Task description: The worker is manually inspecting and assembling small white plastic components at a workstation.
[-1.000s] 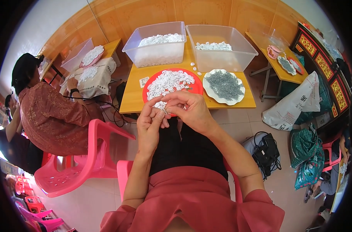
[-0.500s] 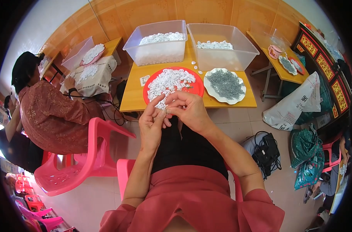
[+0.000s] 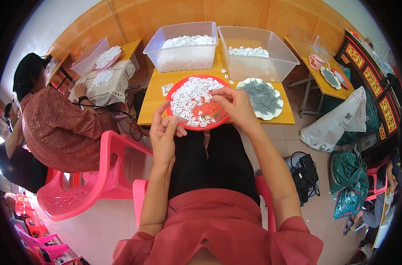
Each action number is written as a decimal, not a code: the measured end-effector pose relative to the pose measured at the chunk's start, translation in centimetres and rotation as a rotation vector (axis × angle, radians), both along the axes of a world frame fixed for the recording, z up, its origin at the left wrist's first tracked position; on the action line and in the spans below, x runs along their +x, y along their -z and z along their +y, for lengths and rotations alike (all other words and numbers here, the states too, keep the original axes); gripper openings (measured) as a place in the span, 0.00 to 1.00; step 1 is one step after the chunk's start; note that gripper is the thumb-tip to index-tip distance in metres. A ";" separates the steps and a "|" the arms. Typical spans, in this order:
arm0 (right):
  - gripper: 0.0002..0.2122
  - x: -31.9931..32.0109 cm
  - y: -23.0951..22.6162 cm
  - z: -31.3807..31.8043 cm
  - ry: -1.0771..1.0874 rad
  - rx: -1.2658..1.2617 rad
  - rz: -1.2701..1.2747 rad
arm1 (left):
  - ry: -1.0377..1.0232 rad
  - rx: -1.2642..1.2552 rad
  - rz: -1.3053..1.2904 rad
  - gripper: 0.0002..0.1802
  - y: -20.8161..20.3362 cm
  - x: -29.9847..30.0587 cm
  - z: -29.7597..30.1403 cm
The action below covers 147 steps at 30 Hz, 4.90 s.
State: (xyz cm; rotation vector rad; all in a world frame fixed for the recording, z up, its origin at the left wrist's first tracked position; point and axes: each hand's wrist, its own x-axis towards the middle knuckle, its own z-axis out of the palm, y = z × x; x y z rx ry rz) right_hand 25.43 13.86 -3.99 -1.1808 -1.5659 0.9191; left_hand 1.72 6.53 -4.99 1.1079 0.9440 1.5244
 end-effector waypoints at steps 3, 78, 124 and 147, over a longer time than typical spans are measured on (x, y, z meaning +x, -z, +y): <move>0.09 0.8 1.8 3.2 0.098 0.069 -0.325 | 0.007 -0.044 -0.063 0.26 0.0 -1.0 0.3; 0.11 -4.9 -6.5 -7.2 -0.479 -0.237 0.485 | 0.437 -0.092 -0.773 0.19 -3.7 0.9 -2.9; 0.11 -3.8 -7.1 -7.8 -0.277 -0.236 0.459 | 0.038 0.199 0.032 0.20 -3.9 2.4 -3.2; 0.15 -3.4 -8.6 -8.6 -0.324 -0.223 0.494 | 0.047 0.254 0.010 0.19 -3.8 2.4 -3.2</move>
